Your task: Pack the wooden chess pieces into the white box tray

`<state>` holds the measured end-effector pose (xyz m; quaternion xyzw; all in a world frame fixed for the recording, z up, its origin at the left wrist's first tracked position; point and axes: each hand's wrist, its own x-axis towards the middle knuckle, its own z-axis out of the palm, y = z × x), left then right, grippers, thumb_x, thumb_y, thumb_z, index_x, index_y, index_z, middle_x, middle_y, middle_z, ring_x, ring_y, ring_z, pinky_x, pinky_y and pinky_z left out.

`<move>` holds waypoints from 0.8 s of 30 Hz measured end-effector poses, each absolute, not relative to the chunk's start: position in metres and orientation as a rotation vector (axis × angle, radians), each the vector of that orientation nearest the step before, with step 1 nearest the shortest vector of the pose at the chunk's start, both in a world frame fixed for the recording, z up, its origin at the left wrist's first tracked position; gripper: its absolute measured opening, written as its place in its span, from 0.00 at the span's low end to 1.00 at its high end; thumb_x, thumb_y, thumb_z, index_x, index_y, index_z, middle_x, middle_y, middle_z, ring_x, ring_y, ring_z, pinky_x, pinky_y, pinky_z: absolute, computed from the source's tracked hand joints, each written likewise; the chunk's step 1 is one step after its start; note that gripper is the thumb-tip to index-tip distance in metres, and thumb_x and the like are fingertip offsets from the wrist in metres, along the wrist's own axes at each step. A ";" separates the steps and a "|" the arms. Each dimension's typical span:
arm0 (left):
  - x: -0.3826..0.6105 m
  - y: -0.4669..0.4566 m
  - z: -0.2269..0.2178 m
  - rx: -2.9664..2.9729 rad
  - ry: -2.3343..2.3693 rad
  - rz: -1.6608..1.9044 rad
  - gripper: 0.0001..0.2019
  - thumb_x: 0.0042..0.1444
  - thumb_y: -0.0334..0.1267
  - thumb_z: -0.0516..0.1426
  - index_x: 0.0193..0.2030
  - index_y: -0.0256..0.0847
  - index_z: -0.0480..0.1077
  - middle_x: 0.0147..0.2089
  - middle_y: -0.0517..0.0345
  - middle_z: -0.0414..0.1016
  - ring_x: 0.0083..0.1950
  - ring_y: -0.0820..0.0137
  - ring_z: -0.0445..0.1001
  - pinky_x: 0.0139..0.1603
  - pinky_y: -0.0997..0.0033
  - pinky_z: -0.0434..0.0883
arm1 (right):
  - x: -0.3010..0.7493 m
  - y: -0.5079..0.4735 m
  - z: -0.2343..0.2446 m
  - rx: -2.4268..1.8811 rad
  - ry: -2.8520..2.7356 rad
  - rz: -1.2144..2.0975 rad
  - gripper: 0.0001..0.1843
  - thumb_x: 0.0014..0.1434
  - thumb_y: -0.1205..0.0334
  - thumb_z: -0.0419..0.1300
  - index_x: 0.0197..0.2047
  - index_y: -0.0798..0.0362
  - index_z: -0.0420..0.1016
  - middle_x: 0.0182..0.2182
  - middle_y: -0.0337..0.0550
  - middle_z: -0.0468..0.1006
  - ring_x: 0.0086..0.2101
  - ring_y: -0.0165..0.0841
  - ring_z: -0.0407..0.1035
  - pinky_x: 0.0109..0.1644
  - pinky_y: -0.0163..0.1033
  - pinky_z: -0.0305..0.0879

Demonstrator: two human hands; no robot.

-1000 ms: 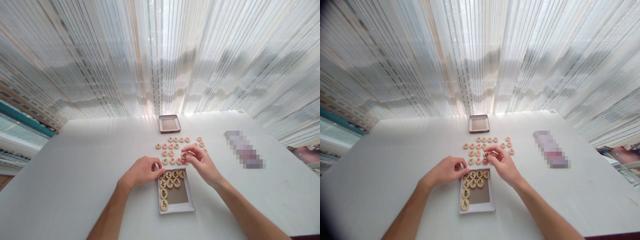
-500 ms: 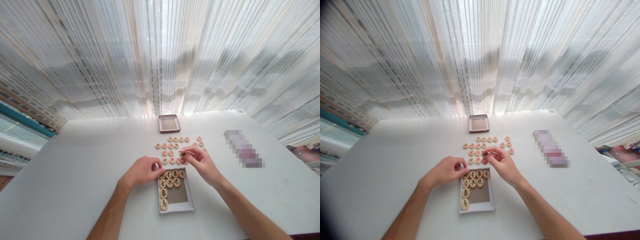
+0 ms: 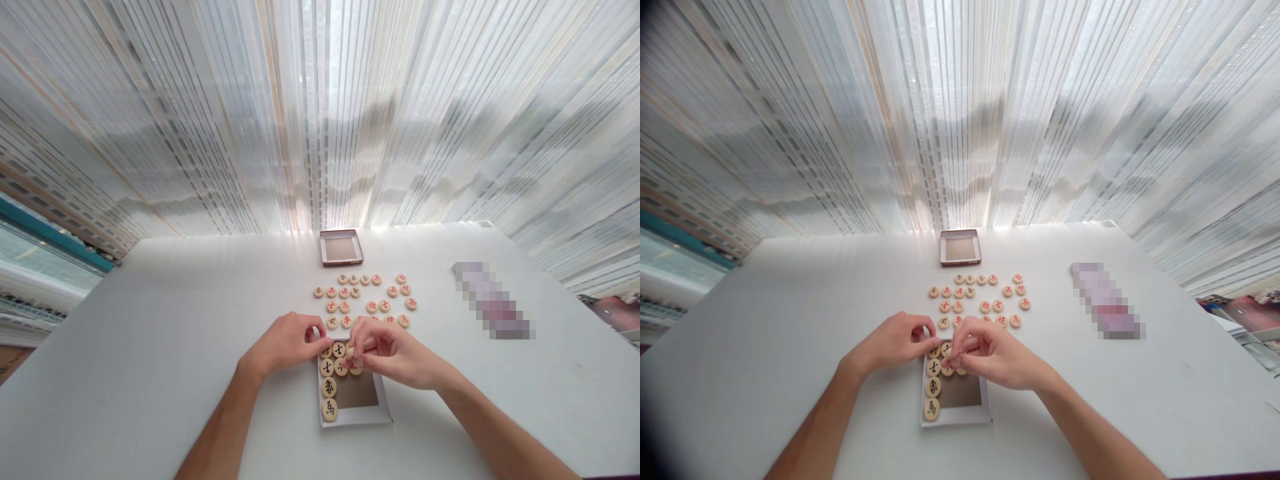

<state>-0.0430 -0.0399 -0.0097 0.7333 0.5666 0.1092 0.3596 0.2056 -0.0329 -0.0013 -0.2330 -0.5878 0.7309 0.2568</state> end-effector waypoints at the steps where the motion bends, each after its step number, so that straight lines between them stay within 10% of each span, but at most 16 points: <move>1: -0.043 -0.040 -0.010 1.893 1.462 0.286 0.14 0.59 0.52 0.57 0.35 0.45 0.77 0.28 0.62 0.79 0.28 0.70 0.73 0.31 0.74 0.63 | 0.205 -0.034 0.000 -0.631 -1.618 1.990 0.09 0.62 0.56 0.65 0.37 0.52 0.73 0.37 0.42 0.75 0.39 0.33 0.78 0.46 0.41 0.75; 8: -0.043 -0.040 -0.008 1.896 1.455 0.283 0.14 0.59 0.52 0.57 0.36 0.46 0.78 0.27 0.63 0.79 0.28 0.70 0.73 0.30 0.74 0.62 | 0.204 -0.039 0.002 -0.774 -1.867 1.888 0.03 0.63 0.62 0.63 0.37 0.51 0.73 0.31 0.37 0.75 0.29 0.30 0.77 0.33 0.34 0.69; 24: -0.044 -0.039 -0.008 1.909 1.468 0.281 0.12 0.59 0.51 0.58 0.36 0.48 0.77 0.27 0.67 0.79 0.28 0.72 0.74 0.31 0.75 0.63 | 0.199 -0.045 0.010 -0.784 -2.282 1.628 0.08 0.60 0.69 0.61 0.43 0.51 0.79 0.37 0.39 0.80 0.34 0.30 0.73 0.39 0.32 0.70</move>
